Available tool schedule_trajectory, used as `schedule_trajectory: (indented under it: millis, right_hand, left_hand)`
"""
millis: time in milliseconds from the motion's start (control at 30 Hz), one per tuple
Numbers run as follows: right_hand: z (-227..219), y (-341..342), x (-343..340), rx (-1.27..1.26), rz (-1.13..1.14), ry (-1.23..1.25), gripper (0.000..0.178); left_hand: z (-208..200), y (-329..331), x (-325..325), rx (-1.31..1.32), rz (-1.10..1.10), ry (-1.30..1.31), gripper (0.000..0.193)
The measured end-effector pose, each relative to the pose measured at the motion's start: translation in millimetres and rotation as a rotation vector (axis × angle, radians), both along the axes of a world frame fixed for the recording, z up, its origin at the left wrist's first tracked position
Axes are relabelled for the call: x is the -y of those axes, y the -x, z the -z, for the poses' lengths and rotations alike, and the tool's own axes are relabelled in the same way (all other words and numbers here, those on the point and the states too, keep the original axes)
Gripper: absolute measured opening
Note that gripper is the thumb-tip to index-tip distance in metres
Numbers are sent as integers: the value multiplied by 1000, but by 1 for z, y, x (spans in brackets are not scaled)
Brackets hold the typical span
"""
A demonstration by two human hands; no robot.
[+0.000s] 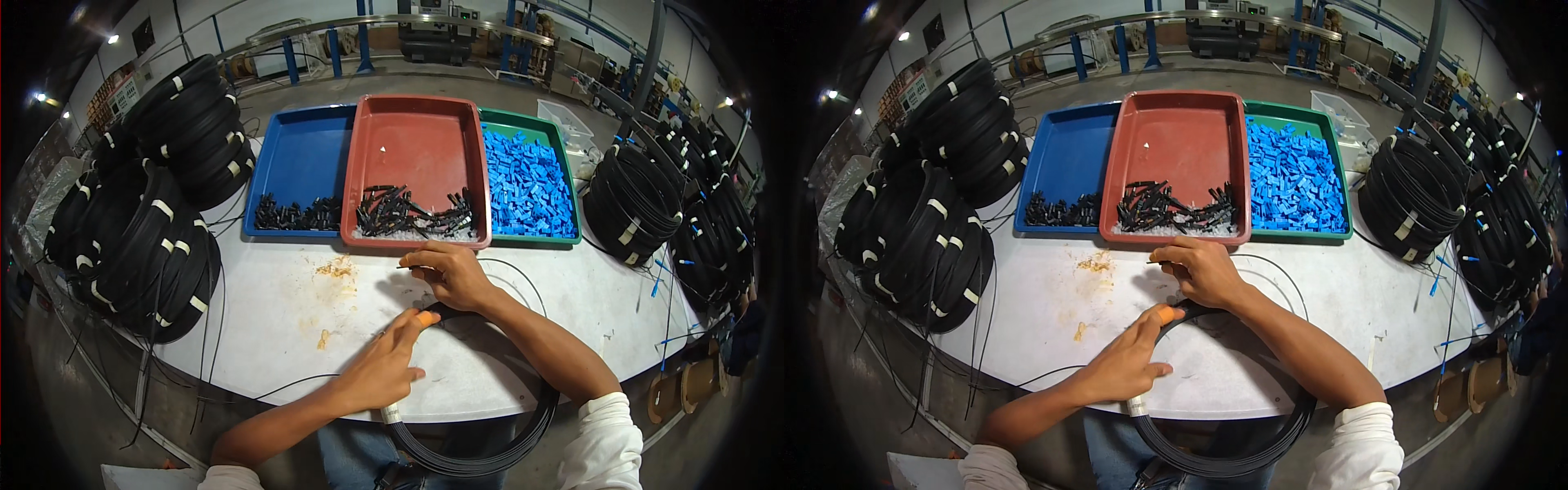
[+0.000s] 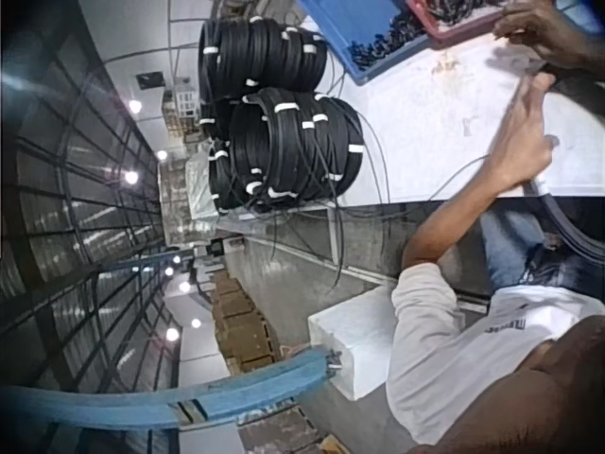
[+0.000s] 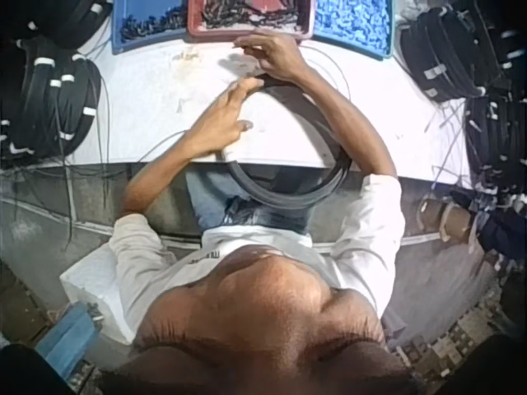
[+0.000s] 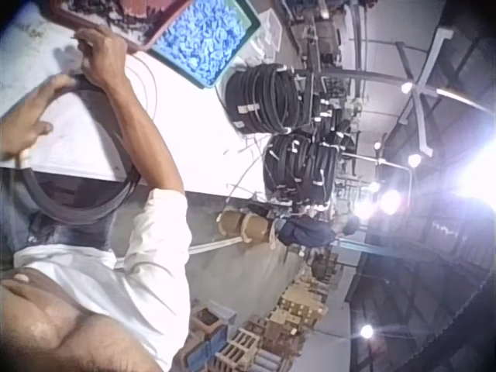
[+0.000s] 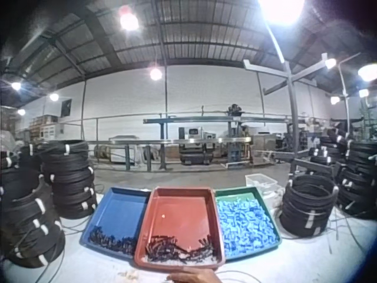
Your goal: The person assembles small connectors onto the ends of wires or cables by hand, working at an industrial workstation.
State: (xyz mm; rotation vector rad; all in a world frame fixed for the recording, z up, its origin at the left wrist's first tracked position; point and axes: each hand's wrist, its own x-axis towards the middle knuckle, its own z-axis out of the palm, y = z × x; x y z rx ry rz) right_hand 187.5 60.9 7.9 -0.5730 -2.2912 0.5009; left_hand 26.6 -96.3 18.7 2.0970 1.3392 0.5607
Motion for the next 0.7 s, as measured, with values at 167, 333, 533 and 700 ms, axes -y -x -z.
schedule_trajectory:
  millis: [167,333,533,700]
  right_hand:
    - [-8,-4,4,146,-38,-72,16]
    - [-9,-3,10,241,12,-94,15]
    - [-7,-2,8,239,5,64,23]
    - [-8,-6,7,213,-50,28,28]
  left_hand:
    - [-6,14,-13,132,45,98,68]
    - [-25,36,-33,107,49,84,62]
    - [-45,86,-132,-39,-143,-403,20]
    - [-30,103,-217,-158,-155,-571,21]
